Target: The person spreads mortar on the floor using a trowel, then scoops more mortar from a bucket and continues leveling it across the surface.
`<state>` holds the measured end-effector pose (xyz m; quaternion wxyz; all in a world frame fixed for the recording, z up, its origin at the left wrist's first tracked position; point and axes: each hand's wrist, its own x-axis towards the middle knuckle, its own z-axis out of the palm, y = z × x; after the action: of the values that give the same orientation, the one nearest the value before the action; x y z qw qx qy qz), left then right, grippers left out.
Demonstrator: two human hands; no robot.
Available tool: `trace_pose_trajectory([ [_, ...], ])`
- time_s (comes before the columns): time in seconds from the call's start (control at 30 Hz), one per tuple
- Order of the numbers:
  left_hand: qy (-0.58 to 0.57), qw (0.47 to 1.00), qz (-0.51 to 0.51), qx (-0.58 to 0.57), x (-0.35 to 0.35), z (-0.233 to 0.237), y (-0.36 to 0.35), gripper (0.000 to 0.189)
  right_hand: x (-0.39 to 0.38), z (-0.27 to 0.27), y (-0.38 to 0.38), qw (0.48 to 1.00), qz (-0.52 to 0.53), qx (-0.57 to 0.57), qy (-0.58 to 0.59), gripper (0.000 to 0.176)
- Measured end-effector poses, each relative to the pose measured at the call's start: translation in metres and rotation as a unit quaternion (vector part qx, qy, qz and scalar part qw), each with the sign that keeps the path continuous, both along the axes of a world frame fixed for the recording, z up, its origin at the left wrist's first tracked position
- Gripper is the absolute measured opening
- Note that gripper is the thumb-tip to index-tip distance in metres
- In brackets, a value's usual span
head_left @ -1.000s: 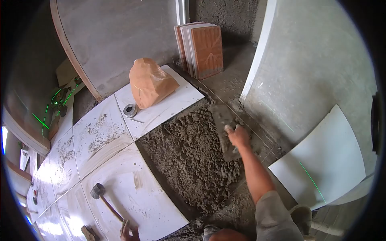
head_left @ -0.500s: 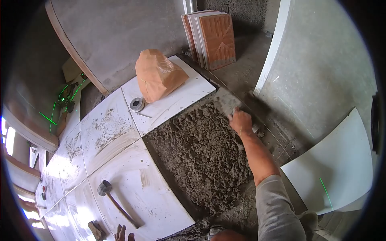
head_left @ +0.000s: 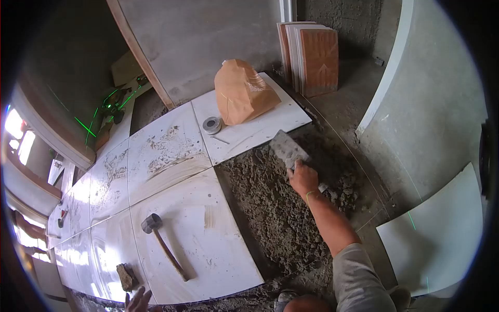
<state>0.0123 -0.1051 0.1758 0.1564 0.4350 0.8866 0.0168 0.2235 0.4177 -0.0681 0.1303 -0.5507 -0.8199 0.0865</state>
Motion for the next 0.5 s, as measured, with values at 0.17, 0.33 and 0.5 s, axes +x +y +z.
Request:
trace_pose_trajectory([
  [0.17,0.048,0.998,-0.027,-0.012,-0.006,0.023,-0.016,0.049,-0.008,0.004,-0.044,0.997,0.079,-0.002,-0.005,0.049],
  [0.33,0.032,0.999,-0.026,-0.011,-0.002,0.021,-0.027,0.045,-0.029,-0.003,-0.024,0.997,-0.028,0.071,0.011,0.045],
  [0.5,-0.03,0.999,-0.013,0.016,-0.005,0.029,-0.033,0.041,-0.042,-0.016,-0.021,0.996,0.007,0.073,-0.04,0.046],
])
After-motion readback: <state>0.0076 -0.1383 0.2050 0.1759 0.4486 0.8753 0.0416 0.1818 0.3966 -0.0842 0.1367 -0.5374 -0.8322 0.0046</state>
